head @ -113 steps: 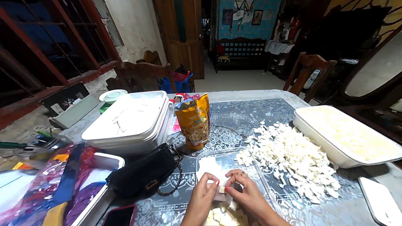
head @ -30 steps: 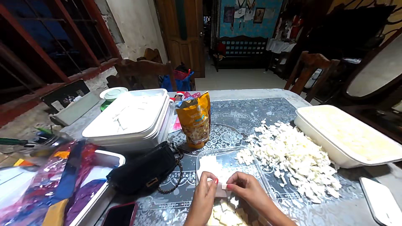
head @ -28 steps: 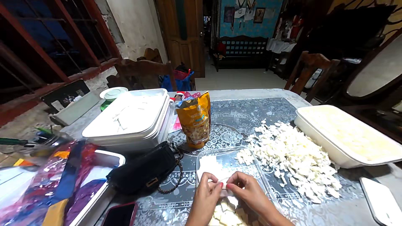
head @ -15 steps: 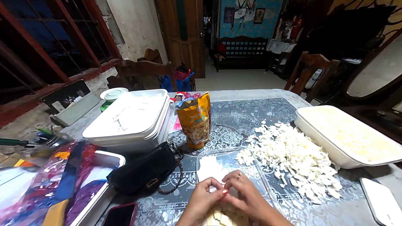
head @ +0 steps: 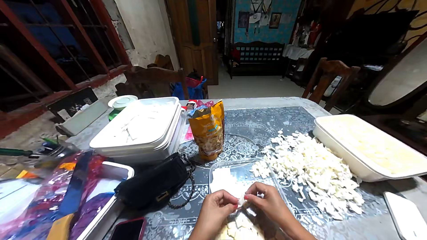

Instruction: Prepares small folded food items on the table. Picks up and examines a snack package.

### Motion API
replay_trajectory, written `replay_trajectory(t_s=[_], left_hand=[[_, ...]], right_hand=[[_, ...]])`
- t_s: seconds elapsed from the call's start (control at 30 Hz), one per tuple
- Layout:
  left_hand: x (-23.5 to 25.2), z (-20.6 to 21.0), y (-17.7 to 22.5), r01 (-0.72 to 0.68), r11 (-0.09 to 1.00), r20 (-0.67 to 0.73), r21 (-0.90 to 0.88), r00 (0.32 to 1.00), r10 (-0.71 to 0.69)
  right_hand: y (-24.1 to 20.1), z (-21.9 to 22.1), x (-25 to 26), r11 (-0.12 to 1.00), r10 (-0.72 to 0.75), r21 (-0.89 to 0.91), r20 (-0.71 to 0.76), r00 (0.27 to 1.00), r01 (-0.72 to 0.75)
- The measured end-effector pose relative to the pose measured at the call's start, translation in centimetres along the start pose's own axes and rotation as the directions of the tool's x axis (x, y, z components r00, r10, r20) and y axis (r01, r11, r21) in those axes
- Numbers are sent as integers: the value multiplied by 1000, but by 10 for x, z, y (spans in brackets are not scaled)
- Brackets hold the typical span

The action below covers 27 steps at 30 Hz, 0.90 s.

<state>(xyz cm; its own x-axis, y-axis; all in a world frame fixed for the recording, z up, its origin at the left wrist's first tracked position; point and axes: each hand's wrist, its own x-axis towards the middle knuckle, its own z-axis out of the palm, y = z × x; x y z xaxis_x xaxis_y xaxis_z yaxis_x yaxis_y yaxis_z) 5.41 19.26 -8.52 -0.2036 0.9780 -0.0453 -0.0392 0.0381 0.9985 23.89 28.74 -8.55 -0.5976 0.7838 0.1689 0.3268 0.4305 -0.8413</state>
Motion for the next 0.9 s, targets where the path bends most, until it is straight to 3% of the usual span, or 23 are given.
replay_trajectory(t_s=[0.1, 0.2, 0.33, 0.4, 0.47, 0.53, 0.6, 0.63, 0.7, 0.73, 0.83, 0.9], left_hand=[[1, 2, 2, 41, 990, -46, -134, 998, -48], [2, 6, -4, 20, 981, -120, -191, 992, -44], [-1, 6, -5, -27, 993, 18, -118, 999, 29], [0, 4, -3, -56, 991, 16, -119, 998, 58], [2, 1, -1, -49, 990, -50, -131, 998, 43], [5, -1, -1, -48, 997, -92, -60, 995, 43], [5, -3, -6, -128, 960, -86, 250, 984, 154], [4, -4, -11, -202, 866, -53, 457, 966, 253], [5, -7, -21, -327, 606, 83, 726, 915, 394], [4, -8, -23, -341, 519, 146, 784, 914, 379], [4, -7, -24, -322, 409, 223, 854, 936, 272], [6, -6, -32, -352, 345, 225, 870, 907, 357]], right_hand=[[0, 8, -5, 972, -178, -150, 19, 984, 179], [0, 17, -9, 943, -330, -15, 118, 937, 334], [4, 13, -5, 963, -197, 183, -30, 980, 199], [5, 9, -3, 985, -145, 92, -15, 989, 146], [3, 11, -5, 969, -242, -49, 41, 970, 243], [7, 20, -6, 850, -473, -233, 58, 879, 473], [14, 30, -4, 648, -672, -456, 33, 740, 610], [15, 31, -3, 570, -725, -549, 16, 689, 612], [14, 24, 0, 510, -750, -691, -67, 657, 512], [14, 16, 2, 516, -730, -744, -122, 673, 425], [15, -20, 13, 536, -626, -836, -301, 719, 117], [20, -39, 18, 552, -534, -834, -367, 762, -15]])
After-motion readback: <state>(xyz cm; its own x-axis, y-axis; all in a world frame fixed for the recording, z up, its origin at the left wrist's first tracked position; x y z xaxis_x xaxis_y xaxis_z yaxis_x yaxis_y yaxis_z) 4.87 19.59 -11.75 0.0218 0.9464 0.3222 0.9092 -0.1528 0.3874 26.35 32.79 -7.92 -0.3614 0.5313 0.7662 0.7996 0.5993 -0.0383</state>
